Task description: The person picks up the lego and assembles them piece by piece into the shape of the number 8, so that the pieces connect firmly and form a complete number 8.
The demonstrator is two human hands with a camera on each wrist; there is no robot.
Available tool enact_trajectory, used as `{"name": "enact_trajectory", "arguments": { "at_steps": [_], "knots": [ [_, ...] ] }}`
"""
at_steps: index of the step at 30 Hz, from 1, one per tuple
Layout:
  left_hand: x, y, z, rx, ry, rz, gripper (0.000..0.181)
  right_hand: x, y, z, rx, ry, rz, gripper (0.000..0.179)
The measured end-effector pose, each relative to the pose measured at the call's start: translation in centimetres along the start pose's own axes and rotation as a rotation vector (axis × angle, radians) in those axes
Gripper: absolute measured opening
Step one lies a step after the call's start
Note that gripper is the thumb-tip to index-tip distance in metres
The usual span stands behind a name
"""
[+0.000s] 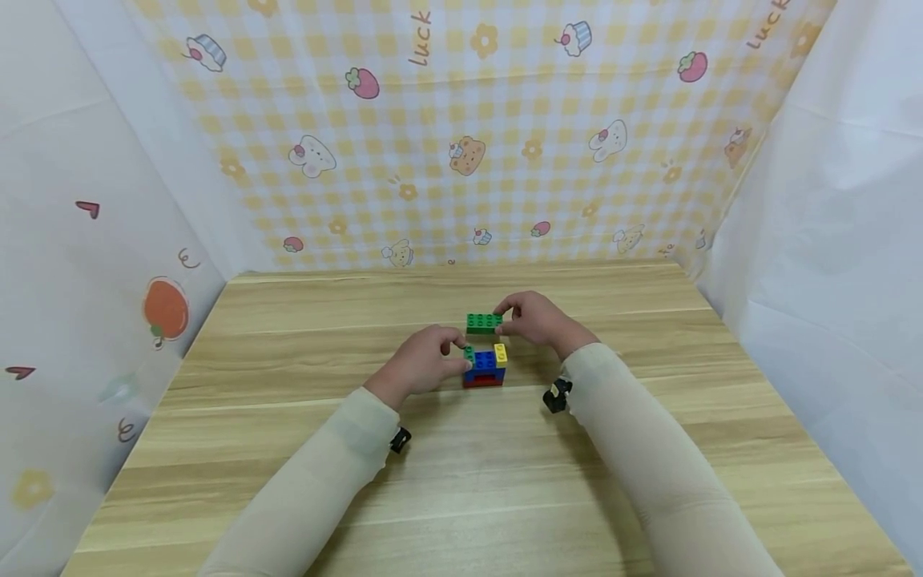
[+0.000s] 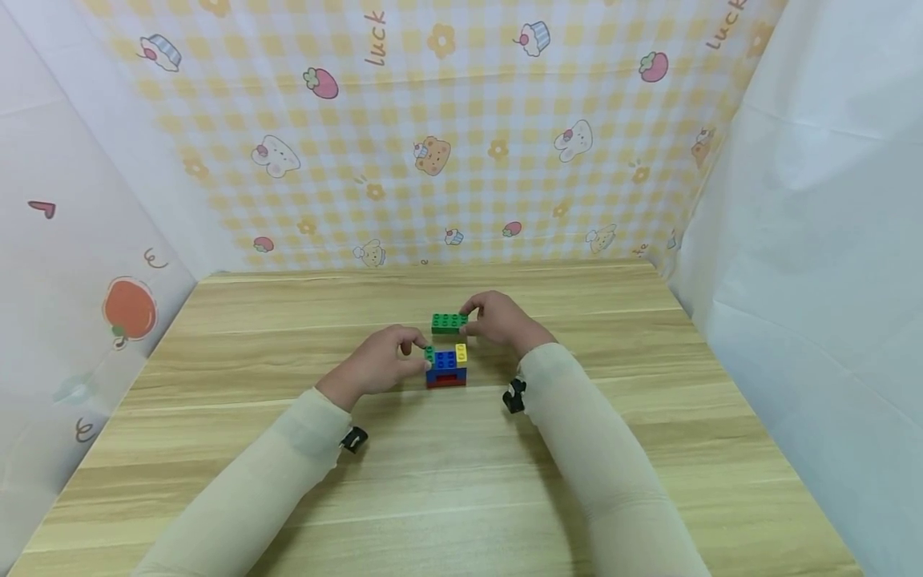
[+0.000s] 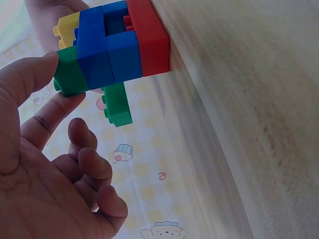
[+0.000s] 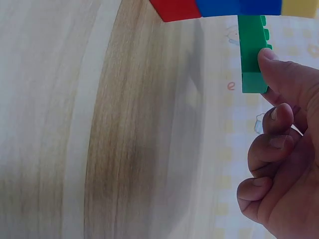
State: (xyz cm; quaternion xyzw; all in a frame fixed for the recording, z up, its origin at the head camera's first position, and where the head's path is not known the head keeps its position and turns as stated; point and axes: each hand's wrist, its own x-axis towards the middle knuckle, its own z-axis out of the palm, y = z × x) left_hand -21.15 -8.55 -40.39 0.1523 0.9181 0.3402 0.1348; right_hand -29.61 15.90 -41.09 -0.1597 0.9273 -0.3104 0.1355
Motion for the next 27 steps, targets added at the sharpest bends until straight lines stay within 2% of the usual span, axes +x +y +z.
{"name": "enact_trajectory", "arguments": {
  "at_steps": [15, 27],
  "knots": [
    [0.1, -0.2, 0.1, -0.011, -0.008, -0.023, 0.025, -2.1, -0.9, -1.2, 0.028, 0.044, -0.058, 0.032],
    [0.1, -0.1, 0.2, -0.024, 0.002, -0.024, 0.026, -3.4, -0.9, -2.1, 0.072, 0.046, -0.105, 0.032]
  ]
}}
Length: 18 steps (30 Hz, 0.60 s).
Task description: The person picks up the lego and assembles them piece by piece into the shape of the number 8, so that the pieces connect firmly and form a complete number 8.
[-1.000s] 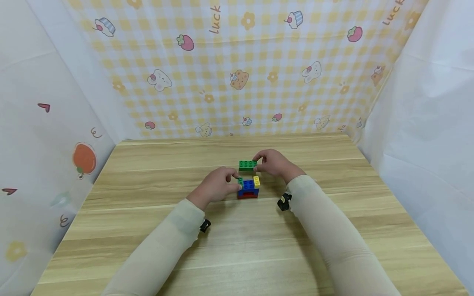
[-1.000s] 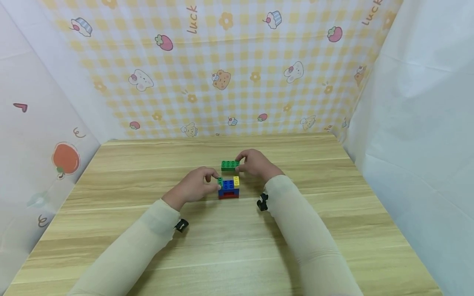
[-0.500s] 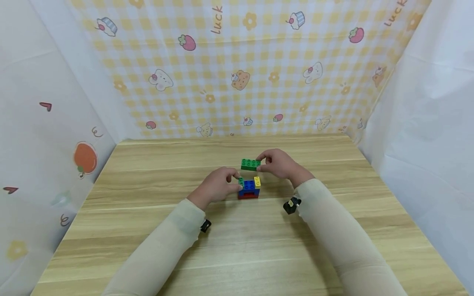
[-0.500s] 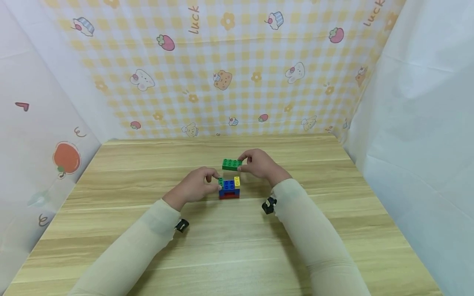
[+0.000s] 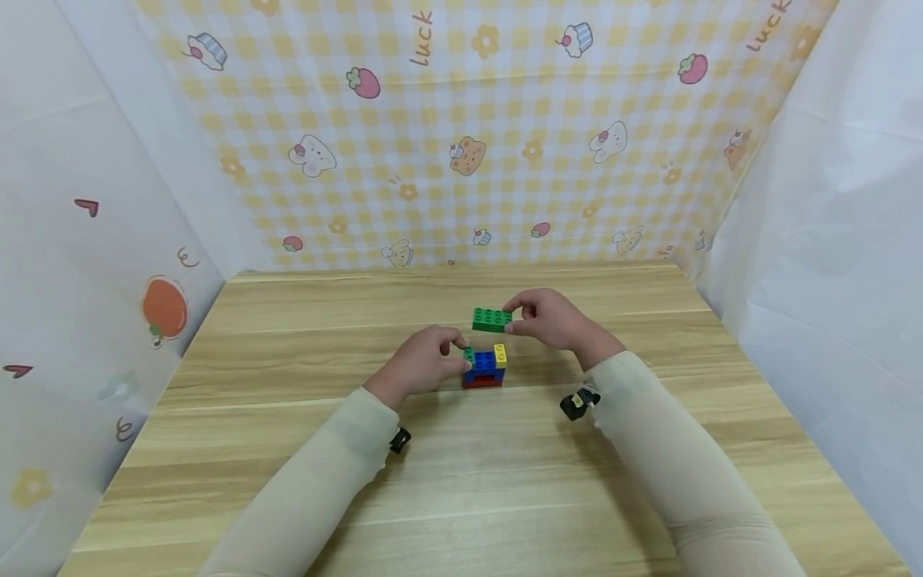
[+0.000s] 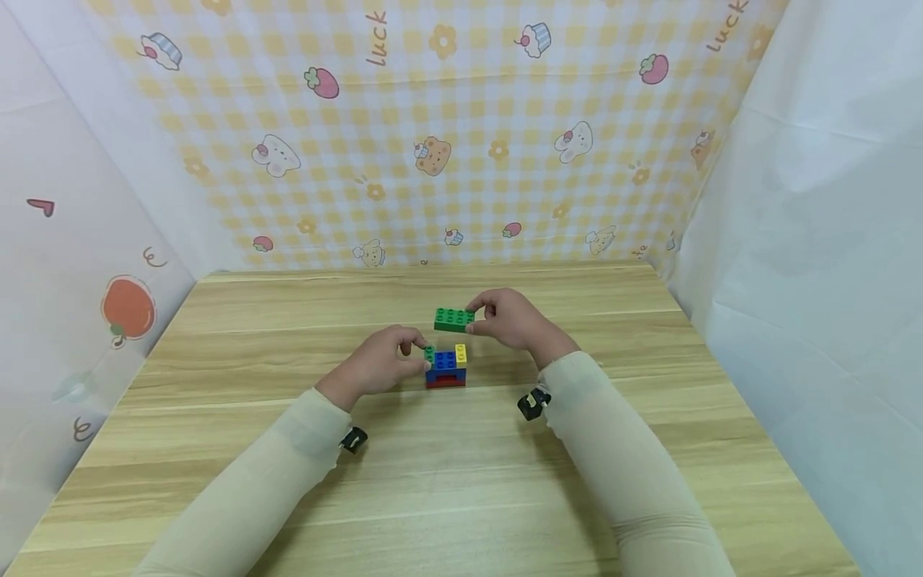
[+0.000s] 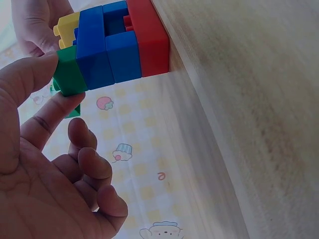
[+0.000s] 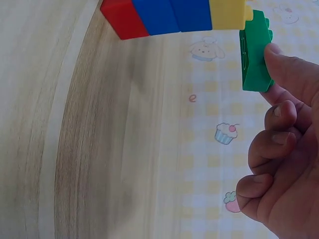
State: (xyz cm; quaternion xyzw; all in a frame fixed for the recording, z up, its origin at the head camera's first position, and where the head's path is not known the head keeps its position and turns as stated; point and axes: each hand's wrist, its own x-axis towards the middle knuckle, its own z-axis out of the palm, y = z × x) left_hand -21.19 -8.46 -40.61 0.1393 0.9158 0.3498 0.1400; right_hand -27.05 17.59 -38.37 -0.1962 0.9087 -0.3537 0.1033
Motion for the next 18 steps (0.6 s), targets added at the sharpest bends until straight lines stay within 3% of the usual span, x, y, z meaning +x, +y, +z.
{"name": "enact_trajectory", "arguments": {
  "at_steps": [18],
  "knots": [
    [-0.2, 0.1, -0.2, -0.011, -0.012, -0.006, 0.029, -2.3, -1.1, 0.6, 0.093, -0.023, -0.05, 0.029]
  ]
}}
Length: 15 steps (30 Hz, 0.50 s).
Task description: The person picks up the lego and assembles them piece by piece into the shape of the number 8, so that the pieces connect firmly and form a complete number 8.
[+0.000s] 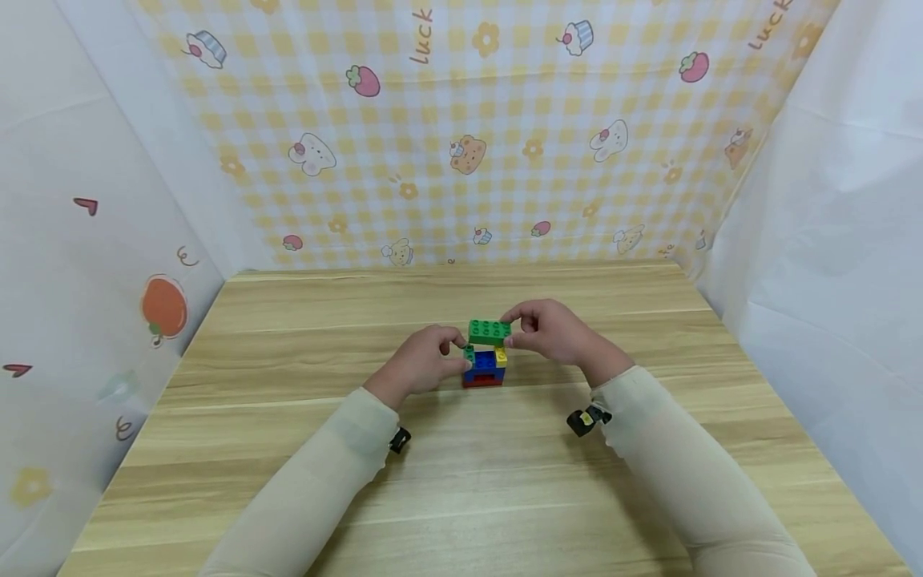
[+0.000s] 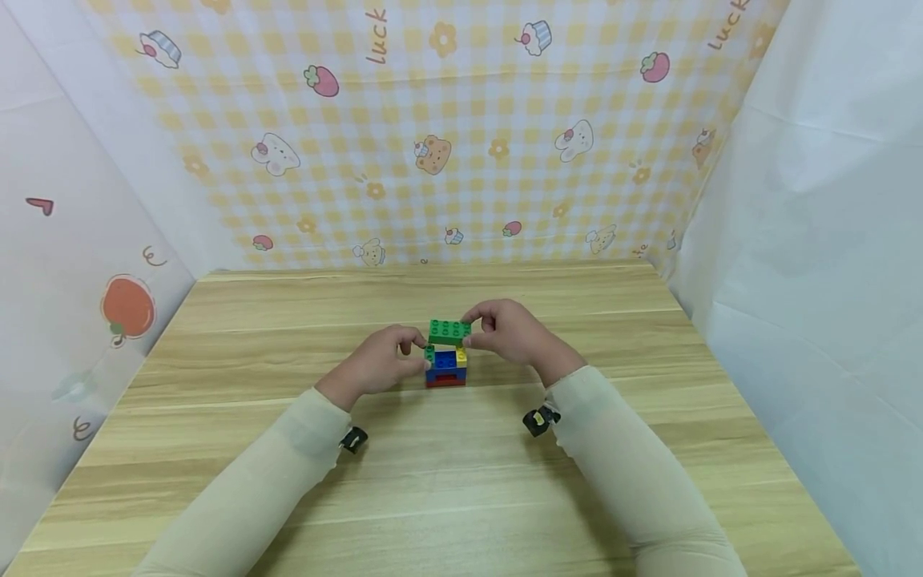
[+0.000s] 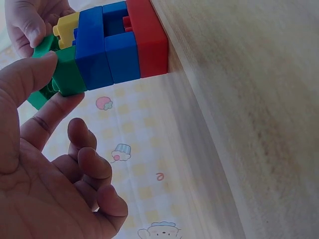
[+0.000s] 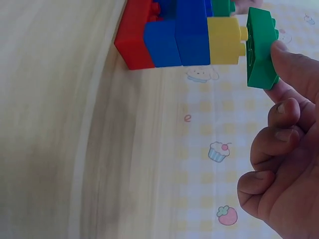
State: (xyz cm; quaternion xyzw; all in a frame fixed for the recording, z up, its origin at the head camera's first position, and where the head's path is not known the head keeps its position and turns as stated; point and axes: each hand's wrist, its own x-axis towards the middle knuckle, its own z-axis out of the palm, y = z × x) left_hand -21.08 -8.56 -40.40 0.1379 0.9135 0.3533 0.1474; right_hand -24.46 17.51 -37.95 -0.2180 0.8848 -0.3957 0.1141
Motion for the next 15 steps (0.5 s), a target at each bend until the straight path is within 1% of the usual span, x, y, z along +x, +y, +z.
{"name": "enact_trajectory", "arguments": {
  "at_steps": [8, 15],
  "knots": [
    [0.24, -0.3, 0.08, -0.004, 0.003, -0.005, 0.03, -0.48, 0.15, 0.59, 0.026, -0.016, -0.026, 0.031],
    [0.19, -0.36, 0.12, -0.018, 0.004, -0.002, 0.03, -0.72, 0.18, 1.02, 0.026, -0.027, -0.016, 0.031]
  ]
}}
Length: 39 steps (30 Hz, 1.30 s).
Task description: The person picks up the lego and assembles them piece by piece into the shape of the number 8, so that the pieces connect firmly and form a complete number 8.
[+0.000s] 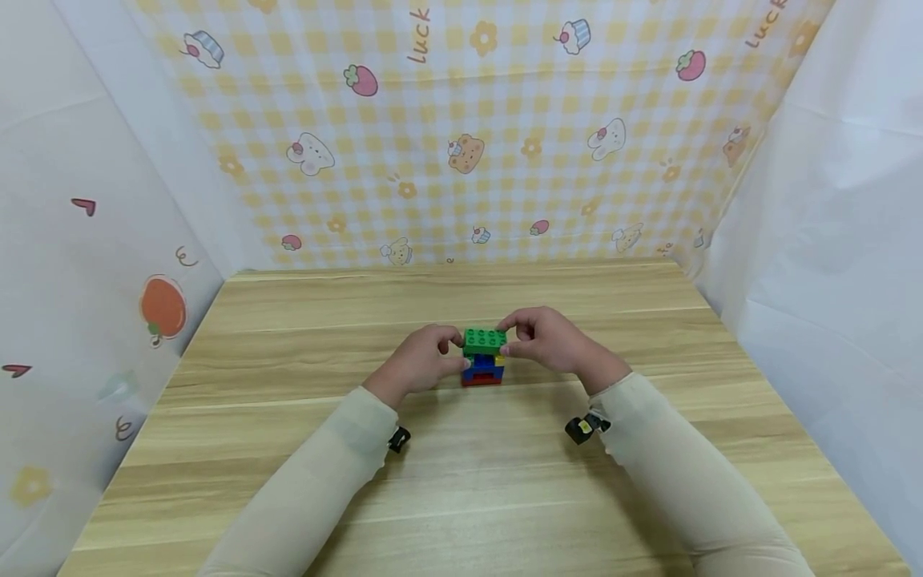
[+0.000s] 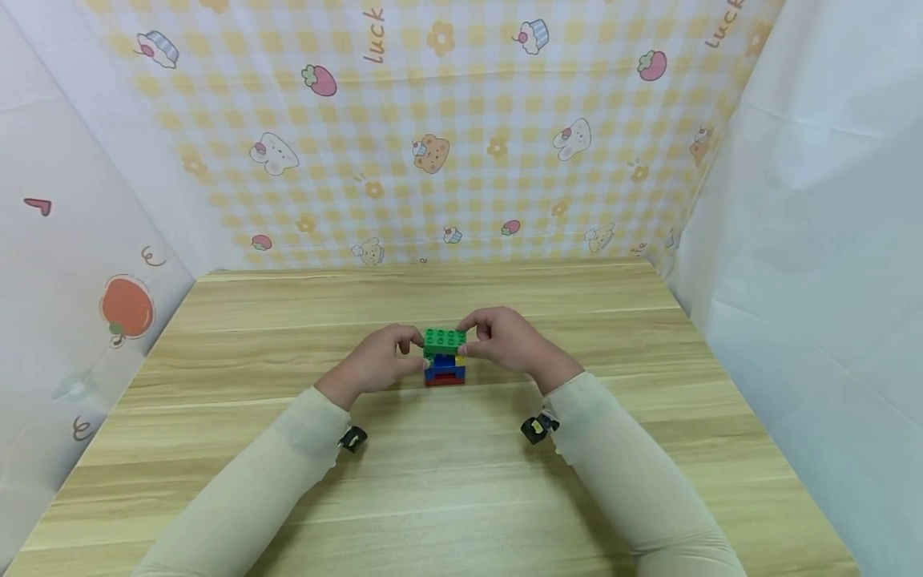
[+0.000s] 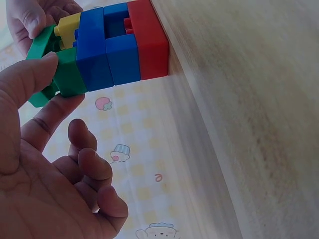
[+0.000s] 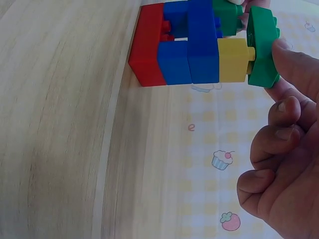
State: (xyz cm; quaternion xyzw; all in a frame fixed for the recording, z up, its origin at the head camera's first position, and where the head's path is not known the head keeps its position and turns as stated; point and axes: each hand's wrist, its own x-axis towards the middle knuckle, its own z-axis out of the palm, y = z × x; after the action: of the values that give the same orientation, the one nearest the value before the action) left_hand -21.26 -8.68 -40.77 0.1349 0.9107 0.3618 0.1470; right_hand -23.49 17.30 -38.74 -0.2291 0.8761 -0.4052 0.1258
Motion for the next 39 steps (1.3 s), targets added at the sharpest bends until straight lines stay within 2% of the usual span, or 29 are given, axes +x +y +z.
{"name": "enact_trajectory", "arguments": {
  "at_steps": [9, 21, 27, 33, 36, 39],
  "knots": [
    [-0.06, -0.07, 0.03, -0.027, 0.003, -0.005, 0.03, -0.11, -0.06, 0.34, 0.012, 0.004, -0.001, 0.032],
    [-0.09, -0.18, 0.05, -0.035, 0.004, -0.001, 0.032, -0.44, -0.36, 0.58, -0.037, 0.01, -0.005, 0.028],
    [-0.18, -0.26, 0.19, -0.059, 0.012, -0.004, 0.038, -0.52, -0.38, 0.72, -0.039, 0.006, -0.001, 0.029],
    [-0.65, 0.03, 0.1, -0.122, 0.063, 0.06, 0.039, -0.63, -0.47, 0.74, -0.056, 0.002, 0.001, 0.028],
    [-0.8, 0.16, 0.04, -0.125, 0.08, 0.096, 0.033, -0.69, -0.46, 0.72, -0.055, 0.003, 0.001, 0.028],
    [-0.87, 0.31, -0.01, -0.117, 0.086, 0.102, 0.029, -0.71, -0.42, 0.7, -0.049, 0.002, 0.001, 0.028]
  ]
}}
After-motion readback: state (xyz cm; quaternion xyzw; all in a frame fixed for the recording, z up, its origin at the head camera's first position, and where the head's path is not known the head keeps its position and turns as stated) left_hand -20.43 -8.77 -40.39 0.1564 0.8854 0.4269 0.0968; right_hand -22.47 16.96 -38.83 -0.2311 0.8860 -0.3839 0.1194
